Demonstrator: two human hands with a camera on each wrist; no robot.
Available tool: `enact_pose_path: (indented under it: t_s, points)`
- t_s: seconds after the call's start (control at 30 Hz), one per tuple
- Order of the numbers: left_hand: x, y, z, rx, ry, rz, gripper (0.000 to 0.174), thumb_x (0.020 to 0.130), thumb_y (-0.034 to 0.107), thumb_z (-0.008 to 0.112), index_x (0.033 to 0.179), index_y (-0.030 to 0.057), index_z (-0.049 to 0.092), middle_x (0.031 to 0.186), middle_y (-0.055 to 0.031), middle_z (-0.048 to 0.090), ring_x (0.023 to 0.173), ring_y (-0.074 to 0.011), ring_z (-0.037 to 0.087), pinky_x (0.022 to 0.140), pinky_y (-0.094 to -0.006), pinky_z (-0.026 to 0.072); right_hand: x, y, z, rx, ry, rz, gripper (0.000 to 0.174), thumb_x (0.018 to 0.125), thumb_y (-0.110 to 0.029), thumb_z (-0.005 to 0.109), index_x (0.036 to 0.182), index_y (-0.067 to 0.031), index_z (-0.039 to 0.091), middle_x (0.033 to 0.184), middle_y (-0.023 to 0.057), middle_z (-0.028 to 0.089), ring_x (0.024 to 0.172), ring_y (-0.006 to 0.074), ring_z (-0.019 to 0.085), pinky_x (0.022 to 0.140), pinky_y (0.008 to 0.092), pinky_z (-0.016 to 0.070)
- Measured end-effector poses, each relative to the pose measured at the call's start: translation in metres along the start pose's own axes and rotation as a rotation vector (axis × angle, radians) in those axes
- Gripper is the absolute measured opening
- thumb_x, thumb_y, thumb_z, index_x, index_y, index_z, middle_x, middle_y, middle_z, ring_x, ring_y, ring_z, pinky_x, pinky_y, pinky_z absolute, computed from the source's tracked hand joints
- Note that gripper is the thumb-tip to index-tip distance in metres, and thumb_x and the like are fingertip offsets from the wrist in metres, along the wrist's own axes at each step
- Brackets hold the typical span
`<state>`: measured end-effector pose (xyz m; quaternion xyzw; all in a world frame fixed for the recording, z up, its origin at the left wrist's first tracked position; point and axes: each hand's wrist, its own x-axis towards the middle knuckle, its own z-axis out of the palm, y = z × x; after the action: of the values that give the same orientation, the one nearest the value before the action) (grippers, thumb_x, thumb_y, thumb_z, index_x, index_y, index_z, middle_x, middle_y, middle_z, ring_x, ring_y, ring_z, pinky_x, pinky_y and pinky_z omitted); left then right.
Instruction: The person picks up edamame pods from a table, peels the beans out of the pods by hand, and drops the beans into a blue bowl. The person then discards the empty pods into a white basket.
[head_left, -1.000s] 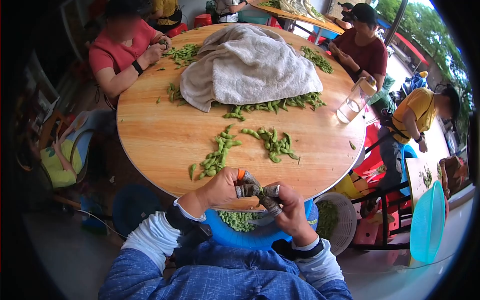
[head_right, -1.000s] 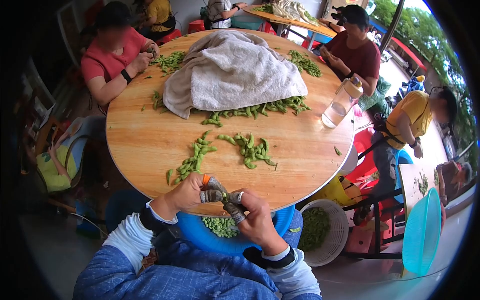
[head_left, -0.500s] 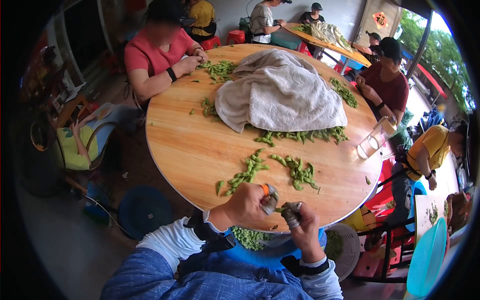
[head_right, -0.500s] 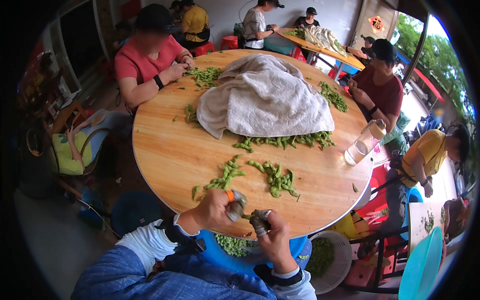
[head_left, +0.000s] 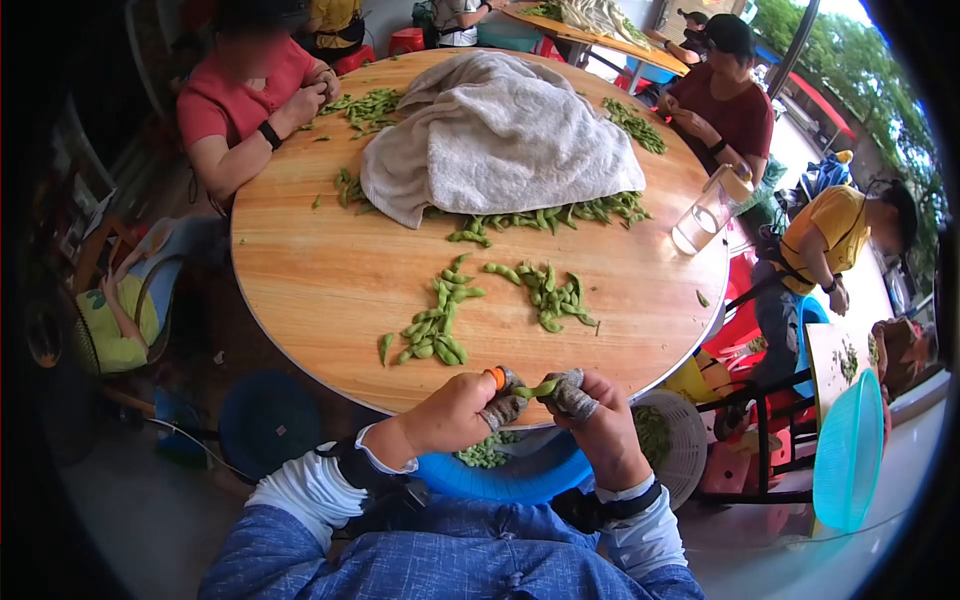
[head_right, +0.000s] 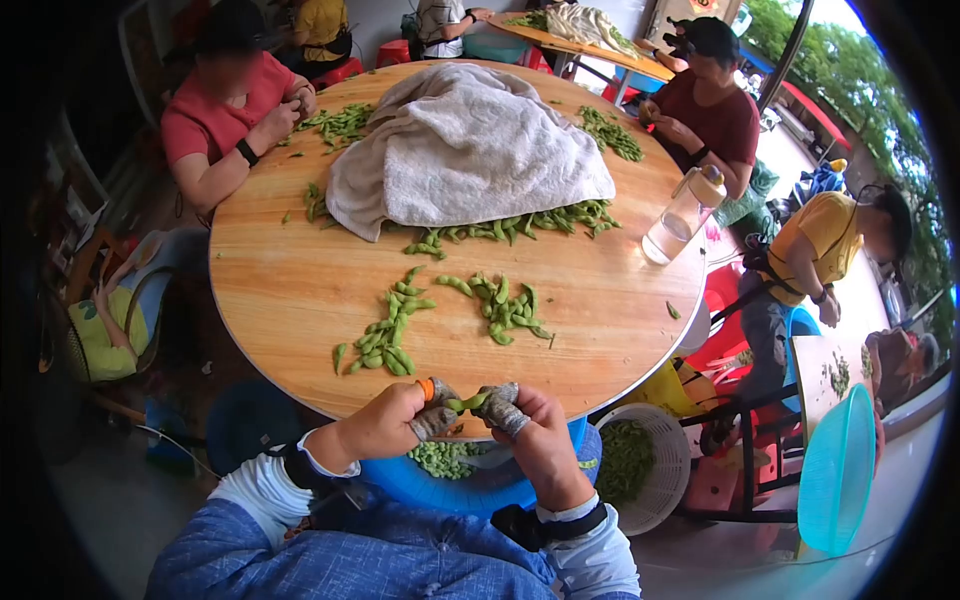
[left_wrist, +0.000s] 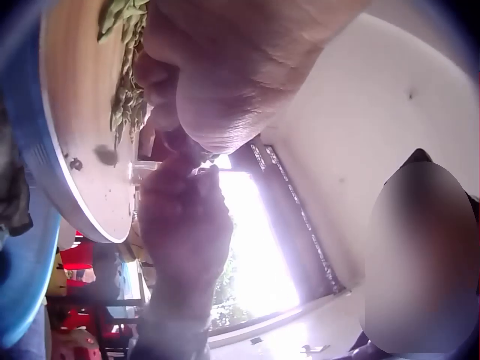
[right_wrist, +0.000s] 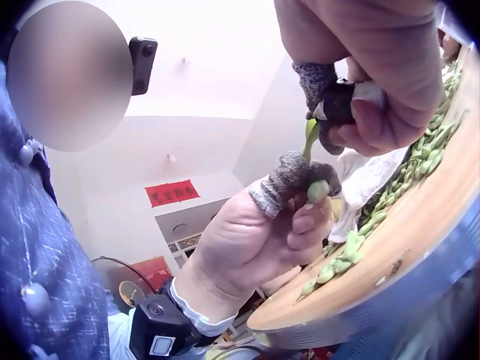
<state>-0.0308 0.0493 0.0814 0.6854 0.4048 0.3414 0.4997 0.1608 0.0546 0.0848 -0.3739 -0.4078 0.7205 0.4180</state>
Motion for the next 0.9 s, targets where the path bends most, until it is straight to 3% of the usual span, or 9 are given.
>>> enact_pose_path:
  t_s: [0.03,0.13,0.23,0.53,0.77,0.9]
  points:
    - [0.0,0.002,0.001,0.172,0.029,0.096,0.018,0.071,0.001,0.055,0.089,-0.0045,0.053,0.068,-0.0168,0.056,0.065,-0.0288,0.058,0.06,-0.0317,0.046,-0.001,-0.001,0.001,-0.028,0.001,-0.015,0.022,0.078,-0.019,0.059,0.088,0.0012,0.057,0.072,0.0011,0.054,0.061,0.0067,0.046,0.054,0.0182,0.0345]
    - [-0.001,-0.01,0.004,0.513,0.095,0.217,0.024,0.065,0.003,0.055,0.087,-0.0038,0.054,0.068,-0.0161,0.056,0.066,-0.0319,0.056,0.059,-0.0367,0.0453,-0.005,0.002,0.01,-0.063,-0.009,0.007,0.022,0.079,-0.019,0.059,0.087,0.0005,0.056,0.073,-0.0003,0.053,0.062,0.006,0.045,0.056,0.0181,0.0345]
    - [-0.004,-0.001,0.004,0.626,0.093,0.226,0.026,0.059,0.003,0.057,0.085,-0.002,0.055,0.075,-0.0175,0.057,0.071,-0.0329,0.057,0.059,-0.0365,0.0452,-0.007,0.011,0.012,-0.025,-0.015,0.016,0.016,0.081,-0.017,0.056,0.087,-0.0022,0.056,0.072,-0.0034,0.053,0.062,0.0039,0.043,0.056,0.0175,0.0337]
    - [-0.005,-0.001,0.001,0.824,0.093,0.351,0.019,0.055,0.004,0.055,0.073,0.0012,0.053,0.069,-0.0119,0.053,0.067,-0.0275,0.055,0.057,-0.0358,0.0451,-0.007,0.018,0.01,-0.056,0.003,0.015,0.019,0.081,-0.019,0.058,0.087,-0.0013,0.056,0.074,-0.0019,0.054,0.065,0.0052,0.046,0.059,0.0183,0.0356]
    - [-0.005,-0.013,0.002,0.837,0.06,0.48,0.025,0.051,0.007,0.058,0.074,-0.002,0.055,0.073,-0.0141,0.053,0.066,-0.0291,0.055,0.054,-0.0358,0.0448,-0.006,0.013,0.015,-0.076,0.013,0.058,0.015,0.082,-0.019,0.056,0.086,-0.0041,0.059,0.074,-0.0036,0.057,0.065,0.0038,0.048,0.061,0.0176,0.0371]
    - [-0.005,-0.019,0.007,0.842,0.093,0.452,0.029,0.052,0.007,0.058,0.079,-0.0018,0.055,0.075,-0.0144,0.054,0.068,-0.0296,0.055,0.055,-0.0363,0.045,-0.003,0.02,0.011,-0.004,-0.013,0.089,0.012,0.082,-0.012,0.054,0.09,-0.0028,0.058,0.078,-0.0026,0.058,0.069,0.0042,0.05,0.063,0.0178,0.0385]
